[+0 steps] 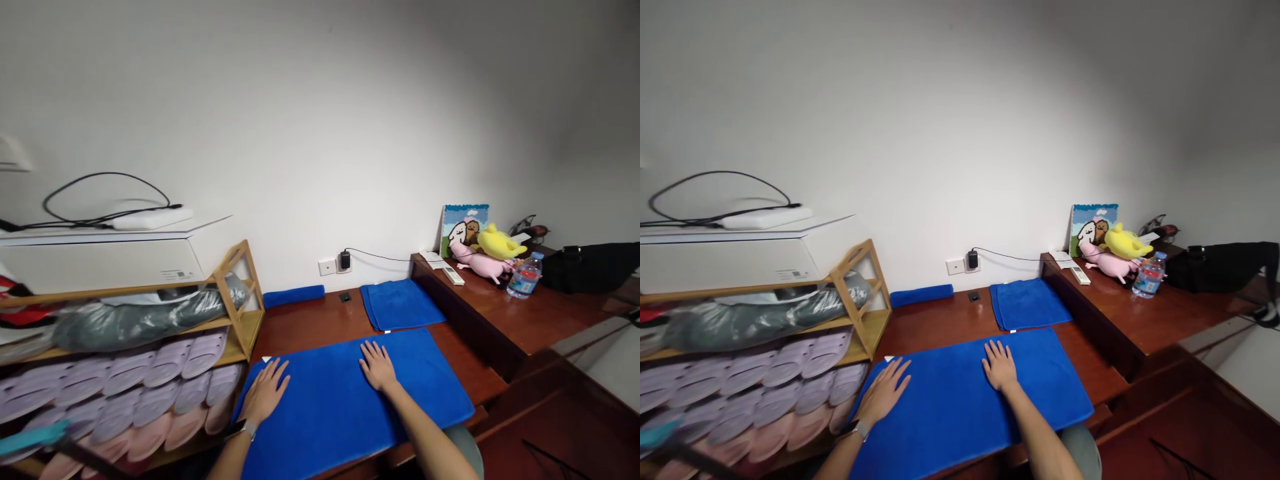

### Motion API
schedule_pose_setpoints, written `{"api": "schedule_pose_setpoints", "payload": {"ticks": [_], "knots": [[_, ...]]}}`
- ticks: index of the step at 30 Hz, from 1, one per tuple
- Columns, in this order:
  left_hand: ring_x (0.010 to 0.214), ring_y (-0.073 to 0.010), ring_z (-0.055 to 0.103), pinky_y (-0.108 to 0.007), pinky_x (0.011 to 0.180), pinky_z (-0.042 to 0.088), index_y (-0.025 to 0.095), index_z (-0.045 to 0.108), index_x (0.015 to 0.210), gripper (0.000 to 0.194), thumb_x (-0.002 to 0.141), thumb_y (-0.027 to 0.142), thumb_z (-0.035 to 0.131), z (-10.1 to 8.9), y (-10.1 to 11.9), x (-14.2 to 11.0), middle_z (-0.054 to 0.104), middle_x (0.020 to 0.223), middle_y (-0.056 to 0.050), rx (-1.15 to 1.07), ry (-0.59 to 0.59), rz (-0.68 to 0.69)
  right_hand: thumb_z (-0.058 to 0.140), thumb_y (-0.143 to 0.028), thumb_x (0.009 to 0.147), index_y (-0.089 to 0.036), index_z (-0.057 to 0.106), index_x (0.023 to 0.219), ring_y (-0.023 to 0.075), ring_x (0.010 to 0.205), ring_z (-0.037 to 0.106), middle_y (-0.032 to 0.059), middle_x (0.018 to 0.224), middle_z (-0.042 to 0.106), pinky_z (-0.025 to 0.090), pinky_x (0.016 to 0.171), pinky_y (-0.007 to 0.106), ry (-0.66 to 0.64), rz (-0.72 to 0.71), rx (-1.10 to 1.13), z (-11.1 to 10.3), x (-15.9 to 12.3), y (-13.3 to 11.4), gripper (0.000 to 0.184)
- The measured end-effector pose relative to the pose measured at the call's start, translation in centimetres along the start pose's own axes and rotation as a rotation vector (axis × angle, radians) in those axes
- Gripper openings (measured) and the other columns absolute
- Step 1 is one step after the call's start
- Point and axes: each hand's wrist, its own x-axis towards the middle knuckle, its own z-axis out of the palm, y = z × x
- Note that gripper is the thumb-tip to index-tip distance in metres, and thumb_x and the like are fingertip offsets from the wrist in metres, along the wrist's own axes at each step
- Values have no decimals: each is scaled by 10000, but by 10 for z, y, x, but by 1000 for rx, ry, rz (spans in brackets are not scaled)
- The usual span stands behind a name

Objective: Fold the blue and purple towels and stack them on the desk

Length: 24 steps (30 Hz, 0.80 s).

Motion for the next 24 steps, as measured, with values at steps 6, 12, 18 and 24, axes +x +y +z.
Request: {"api": "schedule_pose_setpoints", "payload": {"ticks": [6,12,18,24], "knots": [[1614,-281,324,-539,1280,309,244,380,1643,708,1017,564,294,14,-57,-4,334,1755,-124,36,4,-216,181,-562,1096,-246,191,1716,226,1651,116,17,1777,178,68,1327,476,-10,269,-94,-17,4,102,696],[1580,-322,378,-561,1277,285,198,434,1616,732,969,523,326,18,-51,-9,434,1703,-147,110,56,-217,146,-572,1082,-174,145,1718,212,1652,102,30,1786,134,67,1329,445,-21,478,-153,-39,-14,181,750],[1556,-319,421,-544,1277,302,169,557,1536,718,945,506,326,13,-51,-14,548,1624,-141,167,88,-173,161,-529,1075,-148,195,1712,246,1650,131,58,1779,167,77,1326,497,-40,512,-152,-48,-15,171,743],[1557,-310,429,-516,1307,296,157,573,1524,681,1008,513,307,10,5,2,530,1639,-137,70,185,36,225,-474,1087,-163,297,1698,248,1644,166,57,1750,266,72,1334,459,126,140,-50,-23,5,57,690]]}}
